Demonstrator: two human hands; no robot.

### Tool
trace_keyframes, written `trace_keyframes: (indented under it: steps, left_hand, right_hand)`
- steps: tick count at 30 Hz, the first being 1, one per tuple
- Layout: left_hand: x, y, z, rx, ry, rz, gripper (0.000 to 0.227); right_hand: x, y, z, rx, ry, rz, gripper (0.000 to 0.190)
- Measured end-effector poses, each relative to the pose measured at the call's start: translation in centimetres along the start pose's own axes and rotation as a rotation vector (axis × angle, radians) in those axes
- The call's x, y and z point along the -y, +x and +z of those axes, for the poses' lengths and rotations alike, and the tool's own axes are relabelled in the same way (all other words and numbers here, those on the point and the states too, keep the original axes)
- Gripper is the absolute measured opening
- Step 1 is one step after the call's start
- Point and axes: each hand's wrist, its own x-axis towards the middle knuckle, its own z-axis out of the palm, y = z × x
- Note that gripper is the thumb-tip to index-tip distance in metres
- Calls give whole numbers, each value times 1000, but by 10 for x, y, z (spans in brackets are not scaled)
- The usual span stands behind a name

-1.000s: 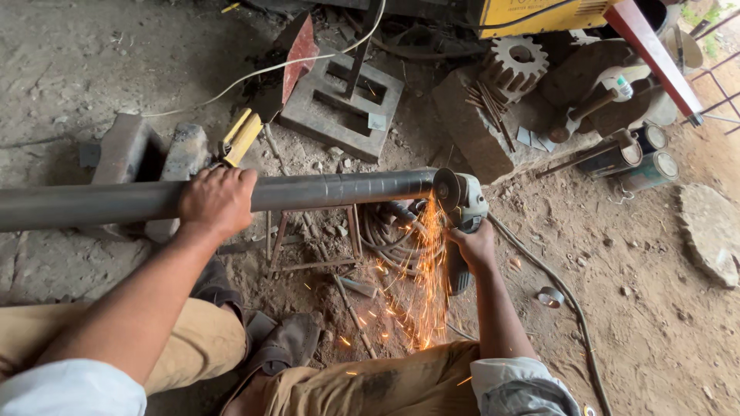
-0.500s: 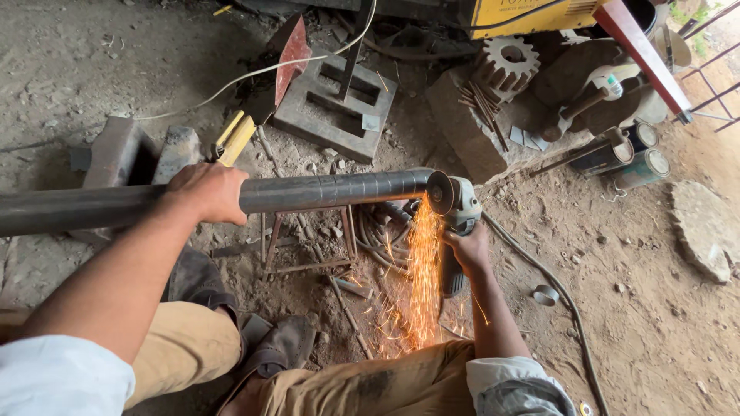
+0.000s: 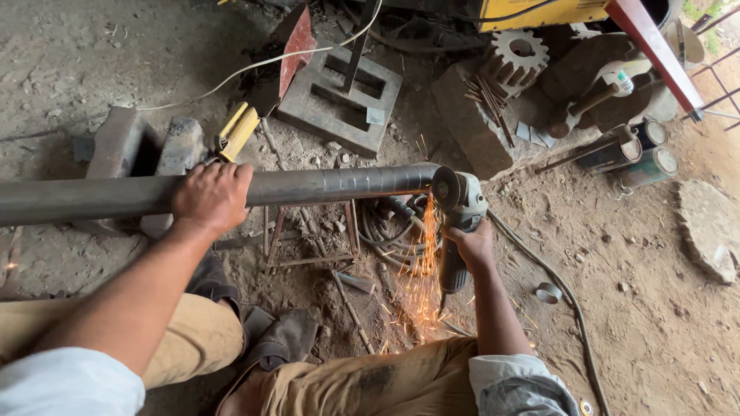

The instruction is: The person sits on the ground and uses an angle grinder to cut a metal pipe clamped in a vise. Sparks fly as the tool cuts through the pipe, and the person adjusts the pipe's position in the vise during the process.

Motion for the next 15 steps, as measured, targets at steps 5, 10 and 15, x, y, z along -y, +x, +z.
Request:
trace_keyframes:
  steps: [5, 10, 15]
  left_hand:
    - [-3, -10, 14, -95, -63, -3, 33]
    - [-2, 3, -18, 120, -178, -75, 55]
    - [9, 27, -59, 510, -269, -76, 61]
  right_hand:
    - [-8, 3, -2, -53, -99, -36, 37]
    - [-8, 5, 0, -112, -113, 12, 40]
    - [-4, 2, 0, -92, -123, -10, 40]
